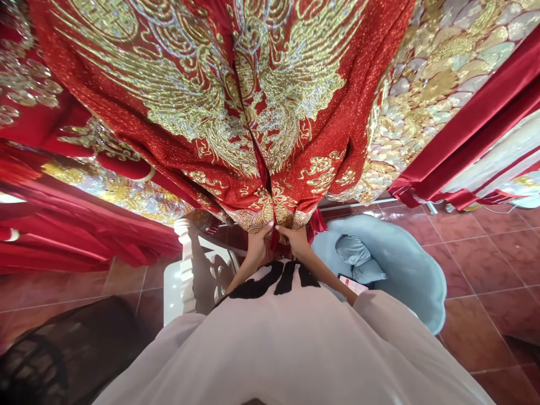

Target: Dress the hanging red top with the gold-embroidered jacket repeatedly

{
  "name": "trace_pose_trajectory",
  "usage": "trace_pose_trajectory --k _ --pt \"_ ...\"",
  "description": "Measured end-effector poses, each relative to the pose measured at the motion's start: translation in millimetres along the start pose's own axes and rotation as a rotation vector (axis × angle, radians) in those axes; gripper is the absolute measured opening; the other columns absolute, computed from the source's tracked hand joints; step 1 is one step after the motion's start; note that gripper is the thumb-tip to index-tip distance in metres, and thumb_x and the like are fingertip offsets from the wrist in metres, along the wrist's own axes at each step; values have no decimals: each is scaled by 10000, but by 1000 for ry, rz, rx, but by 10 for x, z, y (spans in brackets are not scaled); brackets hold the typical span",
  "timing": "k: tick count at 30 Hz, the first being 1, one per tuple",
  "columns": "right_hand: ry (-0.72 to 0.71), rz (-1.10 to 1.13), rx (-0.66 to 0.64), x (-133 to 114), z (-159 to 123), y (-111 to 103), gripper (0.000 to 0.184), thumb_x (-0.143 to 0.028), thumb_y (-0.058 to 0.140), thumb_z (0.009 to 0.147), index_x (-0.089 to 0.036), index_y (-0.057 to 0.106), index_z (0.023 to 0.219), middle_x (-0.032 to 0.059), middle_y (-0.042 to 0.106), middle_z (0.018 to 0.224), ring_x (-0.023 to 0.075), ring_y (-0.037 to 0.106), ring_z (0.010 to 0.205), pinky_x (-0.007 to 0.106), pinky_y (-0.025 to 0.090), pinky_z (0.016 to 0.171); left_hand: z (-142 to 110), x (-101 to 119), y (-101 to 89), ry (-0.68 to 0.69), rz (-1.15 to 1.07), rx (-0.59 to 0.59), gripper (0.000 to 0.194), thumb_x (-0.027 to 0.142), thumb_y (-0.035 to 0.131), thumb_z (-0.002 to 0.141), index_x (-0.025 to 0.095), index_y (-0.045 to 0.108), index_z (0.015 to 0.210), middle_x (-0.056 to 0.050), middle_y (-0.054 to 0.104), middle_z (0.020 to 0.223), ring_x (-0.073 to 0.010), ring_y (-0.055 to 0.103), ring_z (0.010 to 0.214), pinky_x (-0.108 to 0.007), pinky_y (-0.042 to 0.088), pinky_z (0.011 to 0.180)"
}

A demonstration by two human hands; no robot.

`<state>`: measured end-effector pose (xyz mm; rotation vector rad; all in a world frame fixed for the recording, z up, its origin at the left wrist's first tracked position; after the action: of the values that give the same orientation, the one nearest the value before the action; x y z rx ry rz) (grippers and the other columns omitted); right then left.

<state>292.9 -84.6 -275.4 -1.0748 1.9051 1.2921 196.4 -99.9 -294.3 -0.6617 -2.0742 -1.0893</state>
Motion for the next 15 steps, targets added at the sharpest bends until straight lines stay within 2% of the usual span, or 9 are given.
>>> trace_pose_trajectory --k 4,9,11,13,15 --pt "13 61 37 5 -1 70 518 -158 817 446 -161 630 929 24 700 859 175 654 796 330 539 795 8 -43 -11 45 2 0 607 254 838 551 166 620 1111 -72 696 1007 -247 646 1006 -406 467 957" --pt "27 74 11 0 58 96 534 -176 819 434 -164 612 926 20 692 818 182 650 794 328 533 790 -8 -129 25 103 -61 -12 648 244 837 556 187 599 1156 -64 672 1105 -237 606 1102 -384 430 1020" --pt "27 45 4 5 110 16 565 -203 819 452 -175 593 969 27 690 924 173 644 852 309 525 809 2 -163 17 87 -72 -24 645 258 831 579 199 588 1174 -62 658 1142 -235 579 1148 -381 417 1038" --pt "75 -43 25 20 162 -125 520 -319 791 527 -193 572 981 24 674 996 158 637 863 284 526 765 29 -195 -14 39 -54 -23 650 282 830 594 207 578 1188 -69 647 1167 -243 574 1151 -403 421 1033" --pt "170 -170 48 43 188 -280 429 -470 696 625 -191 563 922 28 673 915 145 628 752 267 514 637 71 -225 -60 -6 -7 1 660 295 833 593 199 574 1192 -86 643 1172 -252 585 1131 -426 425 1024"
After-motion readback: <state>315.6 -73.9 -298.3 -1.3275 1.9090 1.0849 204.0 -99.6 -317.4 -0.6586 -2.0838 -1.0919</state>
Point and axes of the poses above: each hand's wrist, its own z-axis towards the middle knuckle, its own y-axis out of the palm, x = y × z, the point moved 1 cm from there along z, towards the middle knuckle
